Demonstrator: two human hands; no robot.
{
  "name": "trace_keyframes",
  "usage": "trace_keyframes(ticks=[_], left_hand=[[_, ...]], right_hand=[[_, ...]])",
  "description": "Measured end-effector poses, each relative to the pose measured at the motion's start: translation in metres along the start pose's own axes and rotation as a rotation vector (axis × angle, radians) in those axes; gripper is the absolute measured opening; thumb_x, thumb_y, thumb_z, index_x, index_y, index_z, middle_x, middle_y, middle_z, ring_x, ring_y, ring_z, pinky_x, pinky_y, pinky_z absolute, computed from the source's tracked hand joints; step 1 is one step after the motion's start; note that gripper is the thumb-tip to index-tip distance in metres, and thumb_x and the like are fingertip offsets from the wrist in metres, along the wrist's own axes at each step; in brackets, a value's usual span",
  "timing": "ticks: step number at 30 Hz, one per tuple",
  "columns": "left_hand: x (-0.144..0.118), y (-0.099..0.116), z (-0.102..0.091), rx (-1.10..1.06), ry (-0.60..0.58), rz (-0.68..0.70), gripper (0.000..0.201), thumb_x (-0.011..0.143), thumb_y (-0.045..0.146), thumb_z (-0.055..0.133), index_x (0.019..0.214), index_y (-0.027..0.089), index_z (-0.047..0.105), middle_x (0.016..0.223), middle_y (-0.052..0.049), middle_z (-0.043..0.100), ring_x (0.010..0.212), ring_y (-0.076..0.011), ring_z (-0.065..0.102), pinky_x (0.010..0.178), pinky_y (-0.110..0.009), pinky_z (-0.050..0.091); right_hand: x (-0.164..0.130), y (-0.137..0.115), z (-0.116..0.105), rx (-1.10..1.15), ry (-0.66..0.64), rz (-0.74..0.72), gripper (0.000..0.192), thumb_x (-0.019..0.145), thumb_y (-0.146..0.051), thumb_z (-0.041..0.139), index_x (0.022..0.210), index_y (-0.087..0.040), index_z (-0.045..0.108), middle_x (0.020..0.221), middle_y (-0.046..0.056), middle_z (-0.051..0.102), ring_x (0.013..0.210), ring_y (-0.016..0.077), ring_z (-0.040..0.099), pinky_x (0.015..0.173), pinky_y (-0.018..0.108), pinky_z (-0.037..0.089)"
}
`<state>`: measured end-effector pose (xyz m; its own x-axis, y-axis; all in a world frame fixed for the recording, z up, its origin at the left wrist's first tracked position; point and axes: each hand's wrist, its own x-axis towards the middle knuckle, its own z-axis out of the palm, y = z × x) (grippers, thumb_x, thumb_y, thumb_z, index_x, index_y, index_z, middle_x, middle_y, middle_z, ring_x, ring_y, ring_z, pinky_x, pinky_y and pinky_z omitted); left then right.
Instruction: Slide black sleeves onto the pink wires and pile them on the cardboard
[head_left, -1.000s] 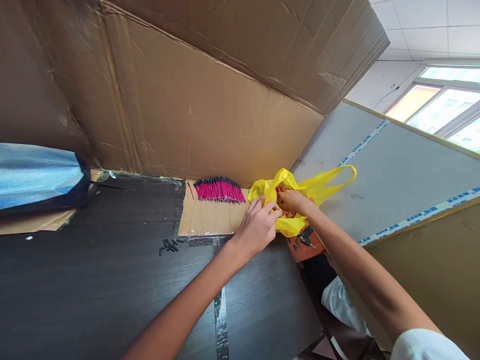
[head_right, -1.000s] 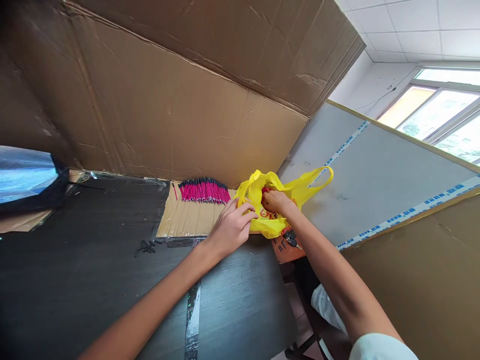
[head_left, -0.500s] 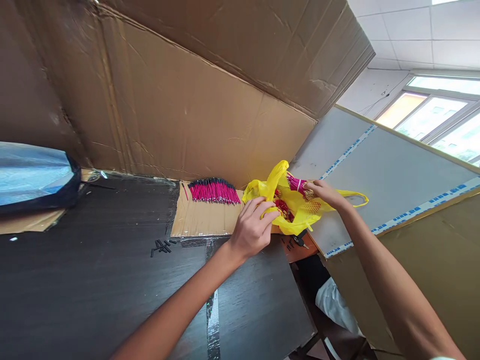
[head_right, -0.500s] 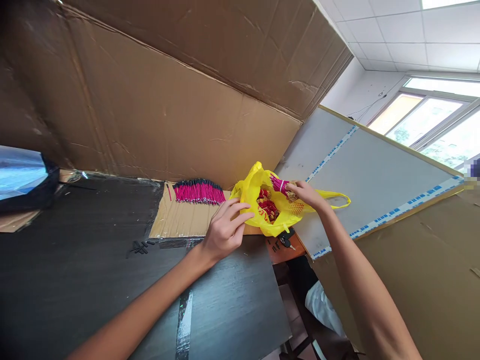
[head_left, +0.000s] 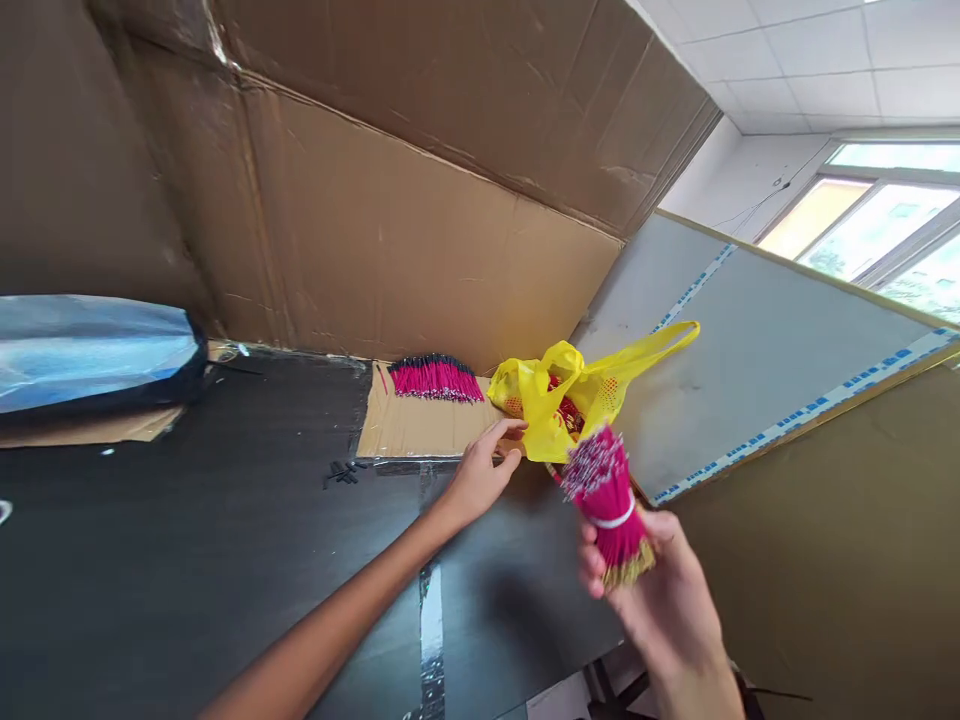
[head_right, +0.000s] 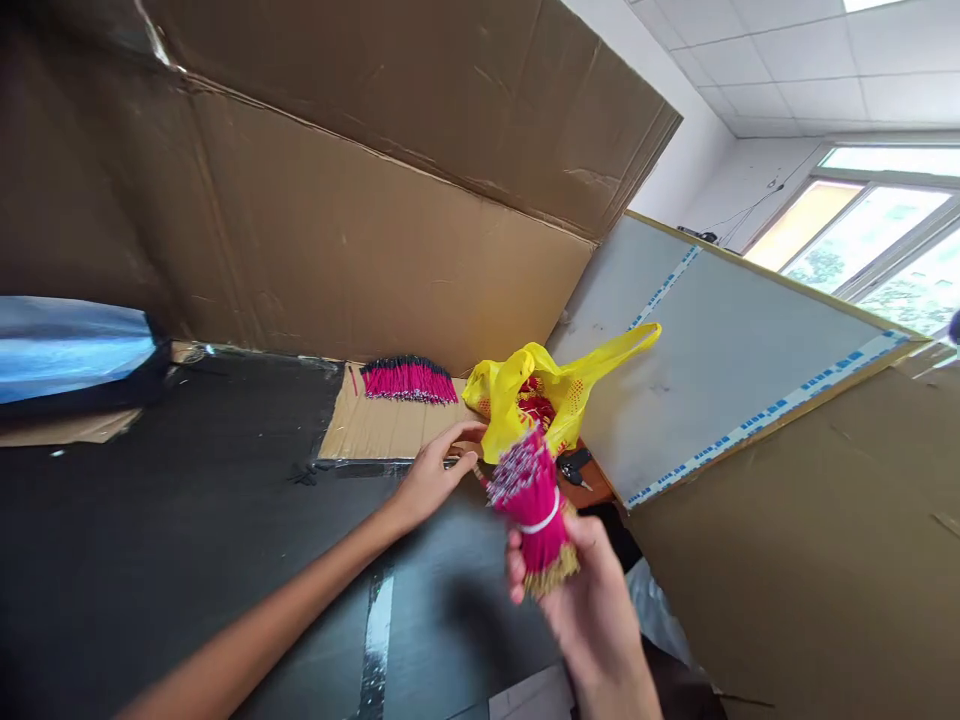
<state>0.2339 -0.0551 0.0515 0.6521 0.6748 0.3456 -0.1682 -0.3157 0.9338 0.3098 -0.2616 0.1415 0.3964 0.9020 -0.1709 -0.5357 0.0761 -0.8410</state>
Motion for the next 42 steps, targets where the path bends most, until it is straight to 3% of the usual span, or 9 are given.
trace_keyframes(ticks=[5,8,11,14,18,22,25,29,42], left_hand=[[-0.047,-0.007,-0.081,-0.111,-0.084,-0.222,0.036,0.095,0.029,0.050,0.126,0.013,0.059,0.129,-0.019,0.065,0.122,-0.0270,0.064,0.095,-0.041,0.055],[-0.076,0.003,-0.140,-0.105,-0.230,-0.281,0.035,0.097,0.039,0.054,0.118,0.014,0.069,0.128,-0.016,0.068,0.119,-0.0274,0.065,0.101,-0.044,0.052],[-0.096,0.013,-0.172,0.017,-0.535,-0.242,0.032,0.091,0.040,0.068,0.113,0.018,0.073,0.123,-0.012,0.070,0.119,-0.0267,0.064,0.106,-0.044,0.048],[-0.109,0.013,-0.172,0.322,-0.478,-0.164,0.042,0.080,0.039,0.081,0.117,0.021,0.071,0.116,-0.008,0.070,0.108,-0.0236,0.066,0.099,-0.041,0.051],[-0.126,-0.001,-0.164,0.516,-0.377,-0.081,0.045,0.087,0.035,0.075,0.129,0.024,0.064,0.123,-0.007,0.068,0.113,-0.0227,0.064,0.102,-0.040,0.050],[-0.141,-0.017,-0.167,0.637,-0.327,-0.008,0.048,0.094,0.039,0.069,0.137,0.022,0.060,0.139,-0.011,0.062,0.131,-0.0258,0.055,0.112,-0.044,0.044],[-0.143,-0.023,-0.168,0.672,-0.324,0.089,0.039,0.099,0.036,0.062,0.135,0.020,0.060,0.125,-0.009,0.065,0.123,-0.0234,0.054,0.108,-0.040,0.045],[-0.138,-0.023,-0.164,0.705,-0.347,0.084,0.034,0.103,0.036,0.056,0.133,0.022,0.059,0.107,-0.006,0.062,0.113,-0.0214,0.052,0.101,-0.036,0.046],[-0.143,-0.017,-0.153,0.796,-0.278,0.116,0.021,0.097,0.021,0.053,0.117,0.017,0.057,0.119,-0.010,0.058,0.114,-0.0234,0.054,0.101,-0.041,0.046]], right_hand=[[-0.006,0.098,0.005,-0.220,-0.020,0.093,0.043,0.091,-0.051,0.064,0.114,-0.015,0.064,0.091,0.009,0.067,0.076,0.0202,0.062,0.067,0.031,0.050],[0.027,0.140,0.015,-0.688,-0.233,0.002,0.027,0.094,-0.040,0.060,0.110,-0.018,0.063,0.091,0.004,0.065,0.079,0.0183,0.058,0.074,0.030,0.046],[0.068,0.163,0.030,-1.079,-0.515,-0.252,0.027,0.088,-0.021,0.059,0.115,-0.020,0.061,0.103,0.004,0.066,0.091,0.0194,0.059,0.085,0.032,0.045],[0.100,0.175,0.037,-1.243,-0.716,-0.524,0.041,0.084,-0.018,0.062,0.124,-0.019,0.056,0.120,0.010,0.064,0.109,0.0247,0.058,0.097,0.039,0.045],[0.116,0.179,0.034,-1.286,-0.757,-0.698,0.047,0.087,-0.028,0.067,0.130,-0.019,0.051,0.119,0.013,0.065,0.109,0.0277,0.057,0.097,0.044,0.046],[0.118,0.175,0.032,-1.320,-0.819,-0.712,0.052,0.091,-0.043,0.068,0.132,-0.019,0.048,0.118,0.013,0.064,0.105,0.0276,0.056,0.093,0.045,0.046],[0.121,0.171,0.033,-1.381,-0.802,-0.715,0.044,0.096,-0.049,0.062,0.126,-0.018,0.052,0.112,0.011,0.065,0.099,0.0264,0.056,0.089,0.043,0.044],[0.126,0.166,0.031,-1.414,-0.818,-0.690,0.035,0.103,-0.044,0.052,0.124,-0.016,0.054,0.113,0.011,0.065,0.100,0.0247,0.055,0.091,0.042,0.043],[0.126,0.160,0.018,-1.317,-0.756,-0.658,0.027,0.104,-0.040,0.053,0.122,-0.019,0.056,0.114,0.008,0.068,0.100,0.0222,0.058,0.091,0.040,0.044]])
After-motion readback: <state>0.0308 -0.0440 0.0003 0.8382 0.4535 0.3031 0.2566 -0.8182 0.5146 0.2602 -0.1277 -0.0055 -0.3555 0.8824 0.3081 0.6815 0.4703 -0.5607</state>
